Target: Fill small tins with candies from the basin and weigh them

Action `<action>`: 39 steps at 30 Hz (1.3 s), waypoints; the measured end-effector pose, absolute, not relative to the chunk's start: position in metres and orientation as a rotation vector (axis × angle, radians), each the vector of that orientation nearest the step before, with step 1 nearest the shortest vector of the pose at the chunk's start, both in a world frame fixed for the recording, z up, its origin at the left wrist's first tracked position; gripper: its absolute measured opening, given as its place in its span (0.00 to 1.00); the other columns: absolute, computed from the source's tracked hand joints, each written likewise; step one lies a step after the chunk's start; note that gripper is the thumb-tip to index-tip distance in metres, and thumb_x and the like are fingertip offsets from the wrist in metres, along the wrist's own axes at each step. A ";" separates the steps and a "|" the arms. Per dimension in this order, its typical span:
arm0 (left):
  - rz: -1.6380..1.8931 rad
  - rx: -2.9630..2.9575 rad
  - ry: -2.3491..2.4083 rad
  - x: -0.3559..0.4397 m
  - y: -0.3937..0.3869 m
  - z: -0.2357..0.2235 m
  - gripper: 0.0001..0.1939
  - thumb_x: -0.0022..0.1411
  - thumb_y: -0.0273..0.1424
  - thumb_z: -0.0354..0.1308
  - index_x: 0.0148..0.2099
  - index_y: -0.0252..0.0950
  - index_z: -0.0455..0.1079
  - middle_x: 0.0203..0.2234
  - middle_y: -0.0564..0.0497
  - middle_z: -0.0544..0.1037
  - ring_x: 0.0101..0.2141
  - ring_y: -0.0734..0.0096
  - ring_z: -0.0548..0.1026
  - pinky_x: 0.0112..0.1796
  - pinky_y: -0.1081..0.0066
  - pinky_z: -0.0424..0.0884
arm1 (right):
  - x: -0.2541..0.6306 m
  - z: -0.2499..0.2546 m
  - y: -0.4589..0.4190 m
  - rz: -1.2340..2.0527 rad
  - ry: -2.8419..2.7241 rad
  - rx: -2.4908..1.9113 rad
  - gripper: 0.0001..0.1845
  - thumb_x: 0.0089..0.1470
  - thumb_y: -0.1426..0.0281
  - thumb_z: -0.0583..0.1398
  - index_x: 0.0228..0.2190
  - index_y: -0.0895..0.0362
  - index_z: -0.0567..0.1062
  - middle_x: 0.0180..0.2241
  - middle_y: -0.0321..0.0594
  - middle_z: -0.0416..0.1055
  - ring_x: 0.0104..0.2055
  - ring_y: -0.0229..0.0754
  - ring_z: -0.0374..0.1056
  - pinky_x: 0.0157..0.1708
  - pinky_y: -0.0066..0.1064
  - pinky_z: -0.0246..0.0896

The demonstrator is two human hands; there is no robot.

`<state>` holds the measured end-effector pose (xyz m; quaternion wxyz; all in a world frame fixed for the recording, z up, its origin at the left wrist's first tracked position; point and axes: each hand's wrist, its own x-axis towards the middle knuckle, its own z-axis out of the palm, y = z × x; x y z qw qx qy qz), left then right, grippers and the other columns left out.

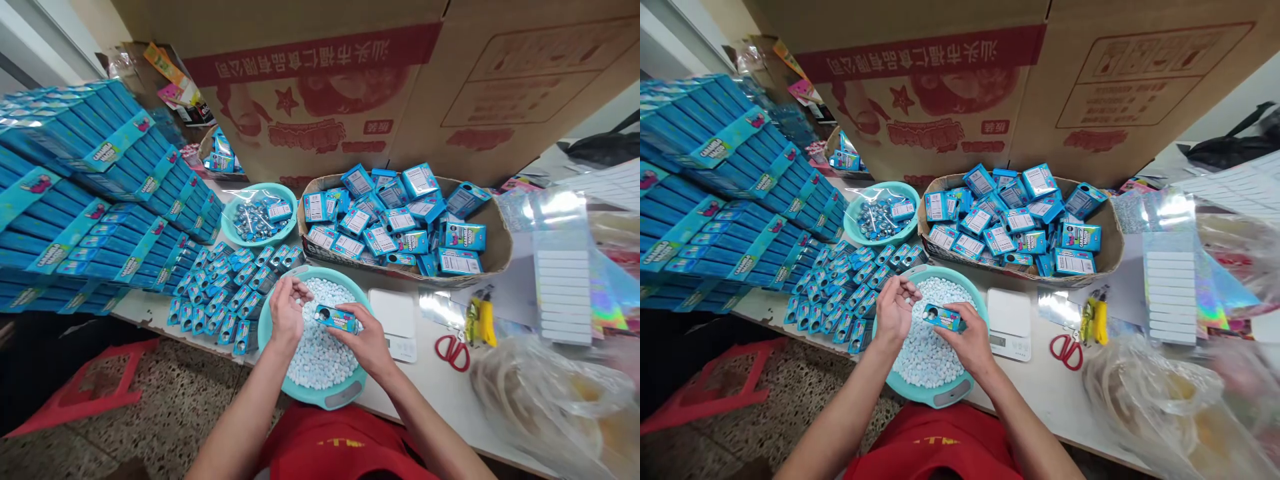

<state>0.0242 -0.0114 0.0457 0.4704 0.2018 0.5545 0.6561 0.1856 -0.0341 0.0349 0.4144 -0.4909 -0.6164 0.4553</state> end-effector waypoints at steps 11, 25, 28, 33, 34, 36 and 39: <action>0.372 1.816 1.846 0.056 -0.021 -0.051 0.15 0.59 0.40 0.50 0.45 0.41 0.70 0.43 0.46 0.71 0.45 0.58 0.66 0.45 0.60 0.62 | 0.216 0.051 -0.037 1.070 -1.468 -1.250 0.19 0.42 0.60 0.67 0.38 0.52 0.75 0.38 0.41 0.71 0.41 0.46 0.68 0.42 0.38 0.64; 1.203 0.464 1.475 0.036 -0.035 0.006 0.18 0.45 0.45 0.62 0.27 0.35 0.64 0.16 0.57 0.65 0.14 0.78 0.62 0.15 0.77 0.54 | 0.210 0.030 -0.048 0.982 -1.641 -1.397 0.16 0.45 0.62 0.65 0.37 0.53 0.73 0.36 0.40 0.71 0.39 0.46 0.68 0.39 0.37 0.64; 1.372 0.379 1.238 0.043 -0.033 0.039 0.15 0.48 0.41 0.61 0.28 0.35 0.63 0.19 0.57 0.68 0.15 0.80 0.63 0.15 0.79 0.55 | 0.195 0.027 -0.049 0.963 -1.725 -1.346 0.15 0.46 0.64 0.65 0.37 0.54 0.73 0.36 0.41 0.72 0.40 0.47 0.68 0.40 0.38 0.64; 1.550 0.319 1.221 0.049 -0.032 0.056 0.13 0.49 0.39 0.60 0.31 0.36 0.62 0.22 0.56 0.70 0.19 0.77 0.69 0.19 0.78 0.62 | 0.174 0.031 -0.051 0.938 -1.895 -1.322 0.13 0.46 0.67 0.64 0.37 0.53 0.73 0.35 0.41 0.72 0.39 0.48 0.69 0.38 0.38 0.63; 1.576 0.324 1.235 0.049 -0.031 0.056 0.13 0.49 0.38 0.60 0.31 0.36 0.62 0.22 0.56 0.70 0.20 0.76 0.70 0.20 0.77 0.64 | 0.172 0.033 -0.051 0.917 -1.918 -1.324 0.14 0.46 0.67 0.64 0.38 0.53 0.73 0.35 0.41 0.73 0.40 0.48 0.68 0.39 0.38 0.62; 1.624 0.350 1.247 0.049 -0.030 0.057 0.12 0.50 0.37 0.59 0.32 0.37 0.61 0.22 0.57 0.70 0.21 0.76 0.71 0.23 0.76 0.65 | 0.171 0.036 -0.050 0.877 -1.943 -1.336 0.14 0.46 0.67 0.64 0.38 0.53 0.73 0.35 0.40 0.73 0.40 0.48 0.69 0.39 0.39 0.60; 1.634 0.332 1.259 0.048 -0.027 0.057 0.12 0.49 0.35 0.60 0.33 0.37 0.60 0.20 0.59 0.69 0.20 0.76 0.71 0.24 0.75 0.66 | 0.171 0.037 -0.048 0.873 -1.946 -1.360 0.14 0.45 0.67 0.64 0.37 0.53 0.73 0.34 0.39 0.73 0.39 0.48 0.69 0.39 0.39 0.60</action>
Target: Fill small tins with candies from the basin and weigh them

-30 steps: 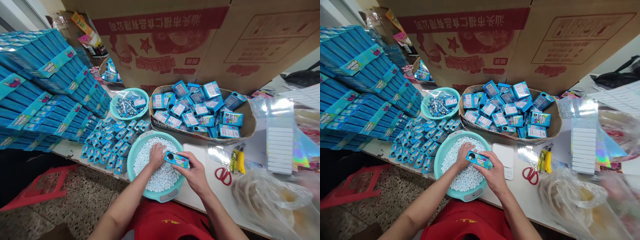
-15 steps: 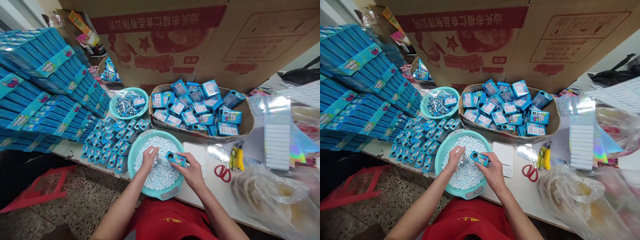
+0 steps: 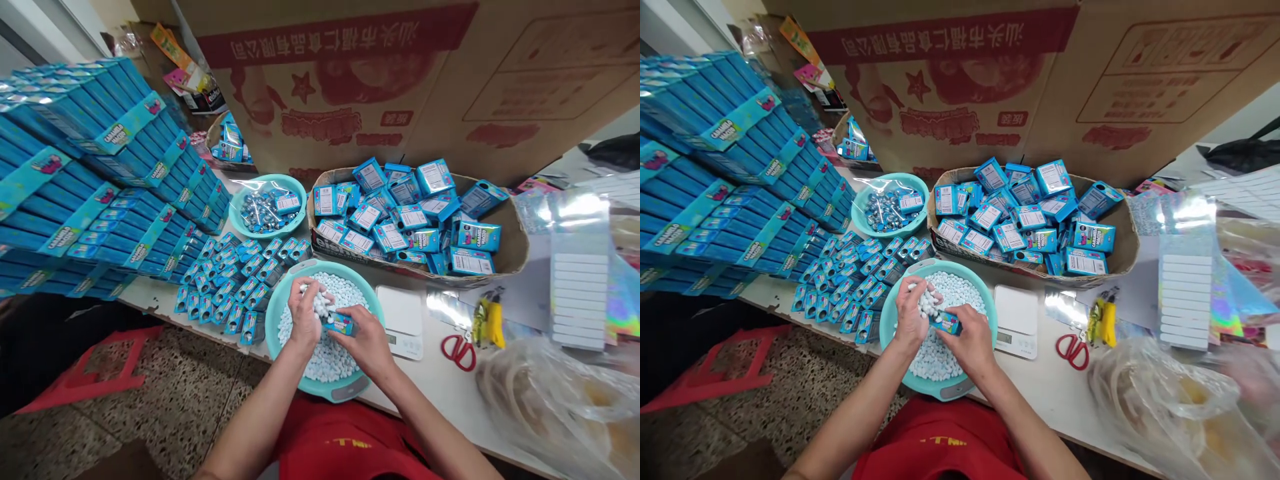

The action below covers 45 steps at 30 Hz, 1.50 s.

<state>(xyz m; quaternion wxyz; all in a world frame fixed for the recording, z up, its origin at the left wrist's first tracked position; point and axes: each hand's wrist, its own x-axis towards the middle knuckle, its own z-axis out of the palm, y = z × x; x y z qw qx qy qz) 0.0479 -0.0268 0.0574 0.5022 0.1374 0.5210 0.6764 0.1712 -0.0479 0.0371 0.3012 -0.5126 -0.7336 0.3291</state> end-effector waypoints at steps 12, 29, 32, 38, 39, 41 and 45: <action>1.619 0.294 1.330 0.051 -0.024 0.058 0.15 0.49 0.38 0.62 0.27 0.35 0.61 0.17 0.59 0.66 0.17 0.80 0.66 0.22 0.77 0.62 | 0.173 0.038 -0.045 0.936 -1.911 -1.329 0.14 0.45 0.67 0.65 0.37 0.52 0.73 0.34 0.39 0.73 0.39 0.47 0.68 0.39 0.38 0.60; 1.676 0.441 1.311 0.061 -0.028 0.070 0.12 0.52 0.37 0.61 0.29 0.35 0.63 0.16 0.59 0.65 0.18 0.79 0.65 0.22 0.77 0.62 | 0.176 0.047 -0.048 0.903 -1.829 -1.311 0.15 0.45 0.67 0.65 0.38 0.52 0.73 0.35 0.39 0.73 0.39 0.46 0.68 0.40 0.38 0.60; 1.660 0.435 1.332 0.062 -0.026 0.061 0.12 0.52 0.37 0.61 0.30 0.35 0.63 0.16 0.59 0.65 0.16 0.81 0.63 0.19 0.79 0.59 | 0.173 0.038 -0.047 0.921 -1.828 -1.319 0.16 0.44 0.69 0.66 0.38 0.51 0.73 0.35 0.39 0.73 0.40 0.47 0.68 0.40 0.38 0.60; 1.643 0.380 1.355 0.061 -0.023 0.051 0.14 0.51 0.38 0.62 0.29 0.35 0.62 0.14 0.61 0.62 0.14 0.84 0.59 0.15 0.80 0.53 | 0.170 0.023 -0.045 1.029 -1.793 -1.326 0.17 0.42 0.73 0.66 0.38 0.53 0.73 0.35 0.39 0.72 0.40 0.46 0.68 0.39 0.37 0.62; 1.662 0.383 1.341 0.060 -0.024 0.055 0.14 0.51 0.38 0.62 0.29 0.35 0.61 0.15 0.60 0.62 0.15 0.84 0.59 0.15 0.80 0.53 | 0.172 0.025 -0.046 1.034 -1.770 -1.306 0.17 0.43 0.72 0.67 0.38 0.53 0.73 0.36 0.39 0.72 0.40 0.46 0.68 0.40 0.37 0.62; 1.696 0.389 1.325 0.058 -0.025 0.064 0.15 0.52 0.38 0.62 0.28 0.35 0.60 0.14 0.61 0.61 0.15 0.84 0.59 0.16 0.80 0.53 | 0.175 0.030 -0.047 1.045 -1.716 -1.255 0.17 0.44 0.71 0.67 0.38 0.52 0.73 0.36 0.39 0.72 0.41 0.45 0.68 0.41 0.36 0.62; 1.698 0.346 1.287 0.054 -0.026 0.076 0.16 0.50 0.37 0.64 0.29 0.36 0.59 0.14 0.62 0.59 0.14 0.85 0.57 0.16 0.81 0.52 | 0.179 0.032 -0.046 1.088 -1.618 -1.196 0.16 0.43 0.69 0.67 0.38 0.53 0.74 0.35 0.39 0.72 0.40 0.44 0.68 0.40 0.35 0.62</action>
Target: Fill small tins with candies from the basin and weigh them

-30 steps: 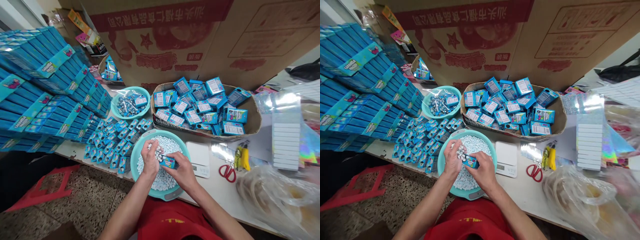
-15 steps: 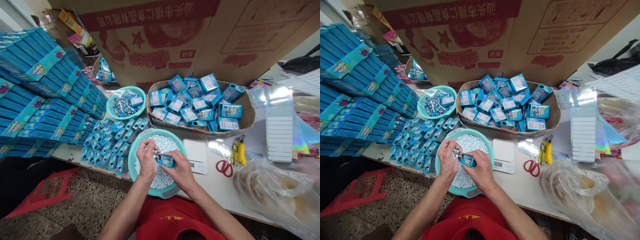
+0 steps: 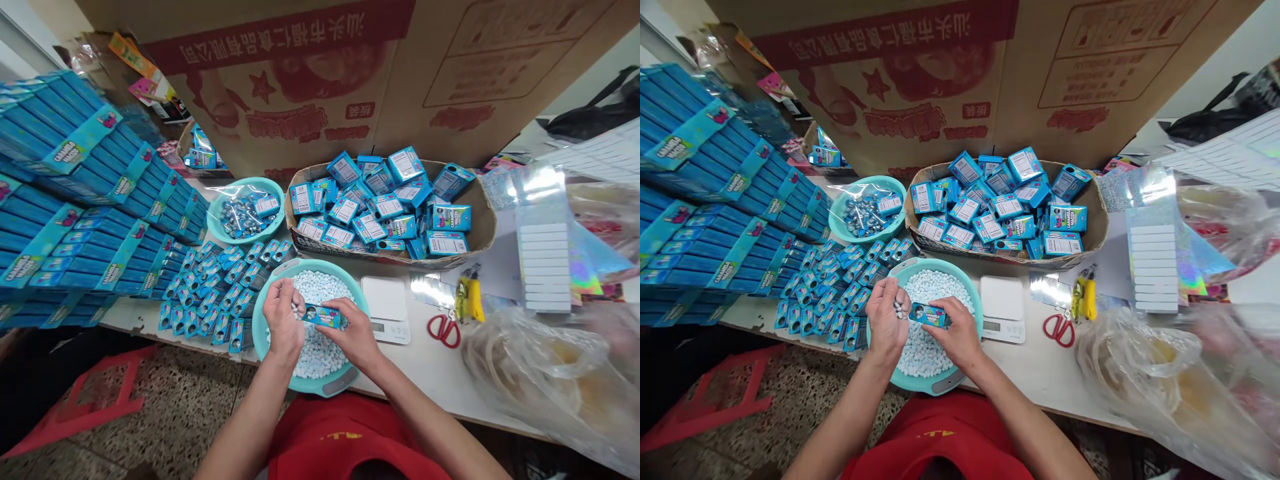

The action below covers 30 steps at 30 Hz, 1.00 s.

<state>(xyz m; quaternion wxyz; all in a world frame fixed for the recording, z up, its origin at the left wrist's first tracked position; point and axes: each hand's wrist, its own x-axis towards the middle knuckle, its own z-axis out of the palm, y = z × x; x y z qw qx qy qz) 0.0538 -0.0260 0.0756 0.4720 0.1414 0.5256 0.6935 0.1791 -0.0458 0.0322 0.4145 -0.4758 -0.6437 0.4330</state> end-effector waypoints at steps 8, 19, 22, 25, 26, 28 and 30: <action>1.676 0.425 1.265 0.057 -0.027 0.068 0.14 0.52 0.36 0.63 0.29 0.35 0.60 0.13 0.62 0.58 0.15 0.84 0.57 0.16 0.81 0.53 | 0.174 0.026 -0.050 1.171 -1.539 -1.237 0.17 0.40 0.71 0.69 0.36 0.53 0.74 0.33 0.37 0.70 0.37 0.43 0.67 0.38 0.33 0.62; 1.647 0.526 1.291 0.060 -0.021 0.068 0.13 0.54 0.38 0.60 0.31 0.37 0.59 0.14 0.63 0.54 0.13 0.84 0.53 0.14 0.81 0.48 | 0.200 0.039 -0.053 1.173 -1.497 -1.217 0.17 0.40 0.68 0.69 0.36 0.53 0.75 0.34 0.38 0.70 0.38 0.43 0.67 0.39 0.34 0.63; 1.472 0.777 1.527 0.039 -0.021 0.043 0.12 0.56 0.40 0.56 0.33 0.37 0.62 0.15 0.60 0.58 0.16 0.80 0.59 0.17 0.79 0.56 | 0.235 0.053 -0.056 1.145 -1.436 -1.268 0.17 0.42 0.64 0.68 0.37 0.53 0.74 0.36 0.39 0.70 0.39 0.43 0.68 0.39 0.34 0.64; 0.984 1.318 1.844 0.022 -0.029 0.014 0.11 0.52 0.39 0.59 0.35 0.37 0.68 0.28 0.50 0.72 0.34 0.65 0.72 0.34 0.66 0.69 | 0.280 0.056 -0.064 0.973 -1.400 -1.415 0.18 0.43 0.63 0.67 0.37 0.54 0.74 0.37 0.40 0.70 0.39 0.44 0.68 0.40 0.36 0.64; 0.855 1.489 1.917 0.021 -0.033 0.008 0.11 0.52 0.37 0.59 0.36 0.37 0.69 0.35 0.47 0.73 0.41 0.59 0.71 0.41 0.61 0.68 | 0.296 0.053 -0.069 0.912 -1.384 -1.472 0.18 0.42 0.62 0.67 0.37 0.54 0.74 0.37 0.41 0.70 0.39 0.44 0.68 0.40 0.37 0.64; 0.767 1.742 1.969 0.032 -0.044 0.003 0.10 0.57 0.36 0.55 0.39 0.37 0.69 0.42 0.43 0.72 0.48 0.56 0.67 0.49 0.56 0.63 | 0.324 0.040 -0.084 0.854 -1.322 -1.580 0.18 0.42 0.62 0.66 0.36 0.55 0.73 0.36 0.41 0.71 0.38 0.45 0.68 0.39 0.38 0.64; 0.743 1.917 1.811 0.060 -0.056 0.007 0.10 0.63 0.33 0.47 0.39 0.36 0.68 0.43 0.43 0.72 0.48 0.61 0.68 0.49 0.60 0.64 | 0.345 0.022 -0.103 0.854 -1.228 -1.694 0.18 0.41 0.61 0.66 0.35 0.56 0.73 0.35 0.41 0.71 0.36 0.45 0.68 0.37 0.37 0.65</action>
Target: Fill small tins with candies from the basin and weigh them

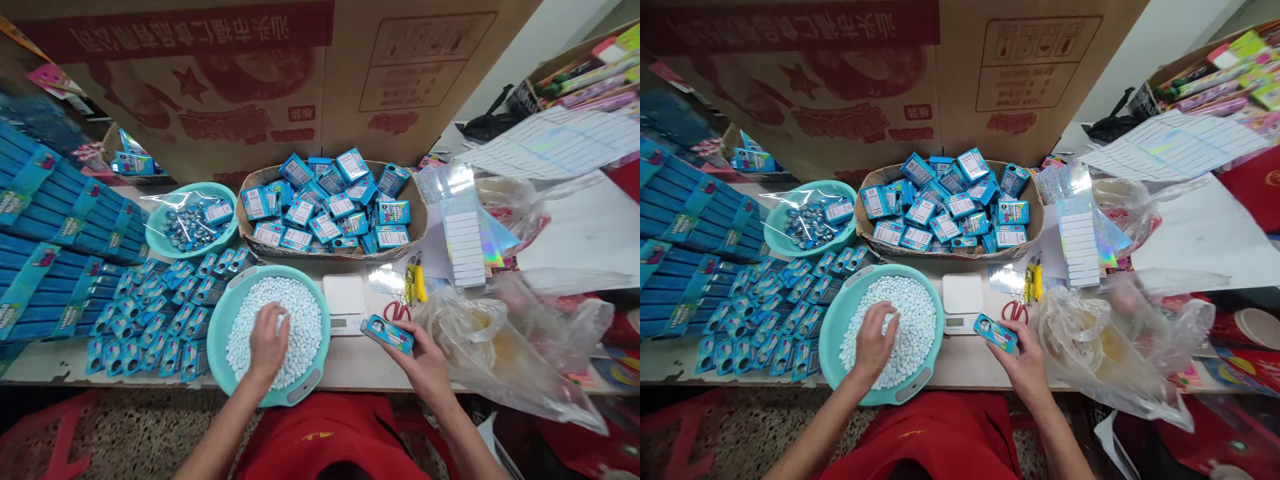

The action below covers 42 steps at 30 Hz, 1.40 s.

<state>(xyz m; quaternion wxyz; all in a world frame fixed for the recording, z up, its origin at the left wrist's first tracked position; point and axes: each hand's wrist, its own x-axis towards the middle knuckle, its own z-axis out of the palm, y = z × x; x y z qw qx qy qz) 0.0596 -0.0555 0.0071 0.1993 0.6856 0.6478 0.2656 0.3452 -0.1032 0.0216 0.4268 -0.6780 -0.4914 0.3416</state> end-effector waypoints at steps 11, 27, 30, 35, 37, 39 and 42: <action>-0.644 2.307 0.990 0.199 -0.071 -0.012 0.21 0.58 0.27 0.49 0.54 0.29 0.61 0.62 0.30 0.50 0.35 0.58 0.76 0.31 0.63 0.71 | 0.355 -0.063 -0.174 0.752 -0.853 -1.947 0.23 0.39 0.56 0.64 0.35 0.57 0.71 0.34 0.41 0.71 0.37 0.46 0.67 0.41 0.40 0.64; -0.651 2.455 1.000 0.203 -0.065 -0.026 0.22 0.59 0.22 0.44 0.55 0.27 0.61 0.62 0.31 0.51 0.34 0.58 0.77 0.28 0.64 0.72 | 0.355 -0.067 -0.177 0.795 -0.896 -1.915 0.20 0.43 0.58 0.63 0.36 0.57 0.70 0.34 0.41 0.70 0.36 0.45 0.67 0.39 0.37 0.64; -0.635 2.450 0.961 0.199 -0.071 -0.023 0.22 0.58 0.23 0.47 0.55 0.29 0.61 0.61 0.31 0.54 0.34 0.58 0.77 0.29 0.64 0.72 | 0.355 -0.066 -0.177 0.806 -0.898 -1.926 0.21 0.42 0.58 0.63 0.37 0.57 0.70 0.35 0.41 0.70 0.37 0.45 0.67 0.39 0.38 0.64; -0.674 2.443 0.938 0.195 -0.075 -0.024 0.22 0.57 0.26 0.50 0.55 0.29 0.60 0.61 0.30 0.51 0.33 0.58 0.77 0.29 0.63 0.72 | 0.355 -0.067 -0.178 0.803 -0.883 -1.930 0.22 0.41 0.57 0.64 0.36 0.57 0.71 0.34 0.41 0.70 0.36 0.45 0.67 0.39 0.38 0.64; -0.687 2.446 0.965 0.195 -0.072 -0.025 0.22 0.57 0.25 0.50 0.55 0.29 0.60 0.63 0.30 0.48 0.34 0.58 0.77 0.29 0.62 0.72 | 0.355 -0.068 -0.178 0.805 -0.880 -1.930 0.23 0.41 0.57 0.64 0.36 0.58 0.71 0.34 0.41 0.70 0.36 0.45 0.67 0.39 0.39 0.64; -0.674 2.434 0.971 0.197 -0.069 -0.028 0.22 0.57 0.24 0.50 0.55 0.30 0.61 0.63 0.32 0.45 0.35 0.58 0.76 0.30 0.63 0.72 | 0.355 -0.068 -0.177 0.803 -0.878 -1.932 0.23 0.40 0.56 0.64 0.36 0.57 0.71 0.34 0.42 0.71 0.36 0.46 0.67 0.39 0.39 0.65; -0.670 2.428 0.943 0.199 -0.065 -0.030 0.22 0.58 0.23 0.48 0.55 0.29 0.61 0.64 0.32 0.44 0.36 0.57 0.76 0.29 0.62 0.73 | 0.355 -0.067 -0.176 0.804 -0.879 -1.939 0.22 0.41 0.56 0.63 0.36 0.57 0.71 0.34 0.41 0.71 0.36 0.46 0.67 0.39 0.39 0.65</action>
